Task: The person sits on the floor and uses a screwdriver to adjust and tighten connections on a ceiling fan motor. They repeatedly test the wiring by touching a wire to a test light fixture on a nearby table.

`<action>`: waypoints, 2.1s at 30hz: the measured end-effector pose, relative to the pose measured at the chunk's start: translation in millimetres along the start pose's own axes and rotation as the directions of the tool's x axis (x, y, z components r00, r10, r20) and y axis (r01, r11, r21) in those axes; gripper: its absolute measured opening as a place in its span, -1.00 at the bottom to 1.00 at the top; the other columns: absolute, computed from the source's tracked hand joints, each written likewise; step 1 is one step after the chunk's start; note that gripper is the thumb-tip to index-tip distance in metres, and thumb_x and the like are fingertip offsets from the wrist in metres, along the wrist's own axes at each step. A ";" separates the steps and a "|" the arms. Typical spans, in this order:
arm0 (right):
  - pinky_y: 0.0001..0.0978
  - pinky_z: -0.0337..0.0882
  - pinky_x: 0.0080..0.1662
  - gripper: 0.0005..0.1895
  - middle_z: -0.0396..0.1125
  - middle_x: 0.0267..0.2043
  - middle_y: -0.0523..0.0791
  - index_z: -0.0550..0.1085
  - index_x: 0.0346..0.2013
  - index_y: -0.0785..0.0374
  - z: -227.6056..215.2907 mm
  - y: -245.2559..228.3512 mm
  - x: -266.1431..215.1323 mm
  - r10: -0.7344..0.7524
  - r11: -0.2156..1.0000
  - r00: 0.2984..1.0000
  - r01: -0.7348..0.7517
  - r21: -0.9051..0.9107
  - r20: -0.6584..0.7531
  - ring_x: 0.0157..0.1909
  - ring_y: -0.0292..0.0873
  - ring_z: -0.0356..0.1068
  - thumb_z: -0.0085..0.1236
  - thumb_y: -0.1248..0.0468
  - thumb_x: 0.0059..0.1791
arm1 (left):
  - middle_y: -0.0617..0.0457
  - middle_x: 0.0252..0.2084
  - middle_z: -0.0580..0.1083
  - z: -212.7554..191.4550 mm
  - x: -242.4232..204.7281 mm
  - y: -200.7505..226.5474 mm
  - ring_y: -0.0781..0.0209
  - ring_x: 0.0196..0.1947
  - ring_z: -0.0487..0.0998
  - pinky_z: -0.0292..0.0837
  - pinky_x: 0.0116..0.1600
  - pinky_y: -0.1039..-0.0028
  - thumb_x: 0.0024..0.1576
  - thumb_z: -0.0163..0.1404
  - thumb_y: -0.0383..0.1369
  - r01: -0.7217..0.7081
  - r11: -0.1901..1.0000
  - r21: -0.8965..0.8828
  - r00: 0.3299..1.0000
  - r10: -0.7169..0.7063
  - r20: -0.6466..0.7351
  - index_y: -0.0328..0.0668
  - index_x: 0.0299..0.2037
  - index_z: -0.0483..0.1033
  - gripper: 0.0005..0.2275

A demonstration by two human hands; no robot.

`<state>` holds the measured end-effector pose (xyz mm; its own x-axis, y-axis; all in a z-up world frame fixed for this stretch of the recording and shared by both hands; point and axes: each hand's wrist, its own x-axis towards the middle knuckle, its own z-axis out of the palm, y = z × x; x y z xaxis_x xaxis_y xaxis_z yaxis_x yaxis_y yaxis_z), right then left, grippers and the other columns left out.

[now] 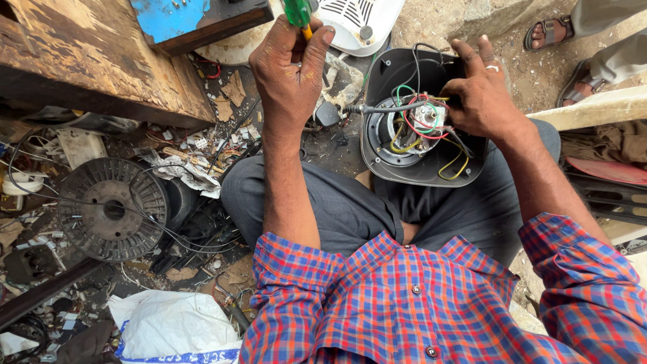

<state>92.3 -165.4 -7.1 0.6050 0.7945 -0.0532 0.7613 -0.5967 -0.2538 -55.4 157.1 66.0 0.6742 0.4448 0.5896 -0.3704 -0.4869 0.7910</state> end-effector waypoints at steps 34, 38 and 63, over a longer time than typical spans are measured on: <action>0.20 0.05 0.46 -0.72 -0.04 0.64 -0.01 0.66 -0.20 0.07 -8.0 -0.5 -0.2 -0.030 0.993 0.998 0.037 0.113 -0.059 0.63 0.38 -0.21 0.38 0.19 -0.20 | 0.07 -0.34 0.57 -1.6 2.8 8.2 0.39 -0.38 0.59 0.52 -0.29 0.56 0.30 0.16 -0.37 0.016 1.000 -0.015 1.000 -0.016 -0.024 -0.28 -0.08 0.54 -0.86; 0.18 0.02 0.49 -0.75 -0.04 0.64 -0.05 0.67 -0.20 0.04 -6.8 -2.7 2.1 -0.002 0.994 0.999 0.008 0.106 -0.055 0.62 0.36 -0.19 0.37 0.18 -0.17 | 0.08 -0.35 0.56 -2.6 3.7 6.5 0.39 -0.41 0.57 0.49 -0.32 0.56 0.29 0.17 -0.36 0.000 0.999 0.047 1.000 0.001 -0.028 -0.27 -0.11 0.54 -0.86; 0.19 0.00 0.47 -0.72 -0.13 0.67 0.00 0.67 -0.20 0.07 -5.4 -4.4 0.7 0.065 0.987 0.998 -0.065 0.148 0.005 0.63 0.35 -0.24 0.39 0.14 -0.18 | 0.09 -0.35 0.56 -0.3 0.4 1.5 0.38 -0.38 0.61 0.54 -0.29 0.56 0.30 0.16 -0.34 0.005 1.000 0.009 1.000 -0.005 -0.013 -0.25 -0.12 0.53 -0.86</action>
<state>90.6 -162.8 -0.9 0.6522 0.7544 -0.0740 0.6773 -0.6238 -0.3901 -55.8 156.8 67.5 0.6676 0.4571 0.5877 -0.3615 -0.4911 0.7926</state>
